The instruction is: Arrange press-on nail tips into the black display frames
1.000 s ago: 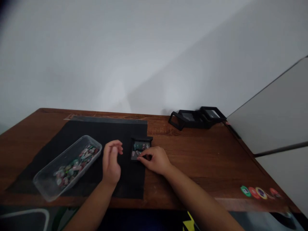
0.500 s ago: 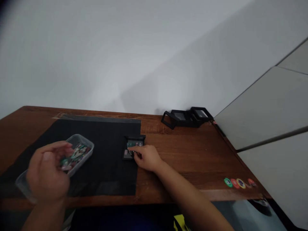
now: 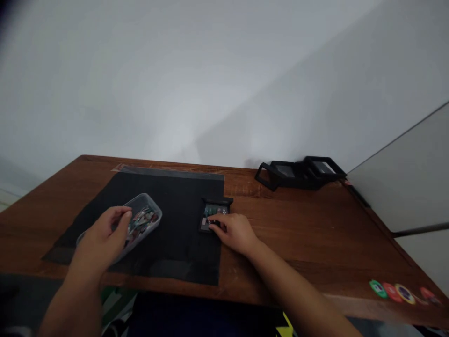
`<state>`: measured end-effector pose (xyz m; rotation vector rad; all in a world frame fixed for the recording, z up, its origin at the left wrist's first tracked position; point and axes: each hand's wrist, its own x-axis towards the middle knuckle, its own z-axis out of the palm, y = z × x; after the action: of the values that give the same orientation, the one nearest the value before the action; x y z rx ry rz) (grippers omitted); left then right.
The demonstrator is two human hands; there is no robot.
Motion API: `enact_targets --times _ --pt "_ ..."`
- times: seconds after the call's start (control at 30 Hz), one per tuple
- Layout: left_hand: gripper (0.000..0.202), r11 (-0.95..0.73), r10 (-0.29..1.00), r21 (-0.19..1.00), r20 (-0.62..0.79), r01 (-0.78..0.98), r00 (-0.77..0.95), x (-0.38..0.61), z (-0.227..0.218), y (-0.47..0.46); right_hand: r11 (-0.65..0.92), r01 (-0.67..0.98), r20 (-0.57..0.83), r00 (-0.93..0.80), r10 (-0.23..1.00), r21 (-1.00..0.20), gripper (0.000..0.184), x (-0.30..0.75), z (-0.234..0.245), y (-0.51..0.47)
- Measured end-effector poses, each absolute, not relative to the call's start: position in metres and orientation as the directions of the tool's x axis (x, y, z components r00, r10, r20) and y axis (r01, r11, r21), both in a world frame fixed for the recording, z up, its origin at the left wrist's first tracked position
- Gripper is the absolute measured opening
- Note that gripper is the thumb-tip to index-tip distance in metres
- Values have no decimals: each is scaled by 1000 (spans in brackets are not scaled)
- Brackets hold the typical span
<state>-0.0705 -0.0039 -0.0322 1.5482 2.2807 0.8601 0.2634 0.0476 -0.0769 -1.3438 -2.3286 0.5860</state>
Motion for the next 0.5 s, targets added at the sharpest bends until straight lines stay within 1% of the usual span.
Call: enact_targets --times 0.1,0.2,0.37,0.5 --pt "33 262 947 524 23 811 -320 -80 -42 -1 437 725 111 -452 885 -532 24 263 -76 47" --pt "35 272 957 470 -42 840 -286 -89 -55 4 426 728 100 -446 889 -538 25 262 -75 47" --pt "36 277 961 447 -110 850 -256 -100 -70 8 426 716 104 -447 888 -553 27 263 -76 47" --pt "37 273 962 447 -111 852 -251 -103 -72 8 426 700 117 -445 888 -574 38 266 -78 47"
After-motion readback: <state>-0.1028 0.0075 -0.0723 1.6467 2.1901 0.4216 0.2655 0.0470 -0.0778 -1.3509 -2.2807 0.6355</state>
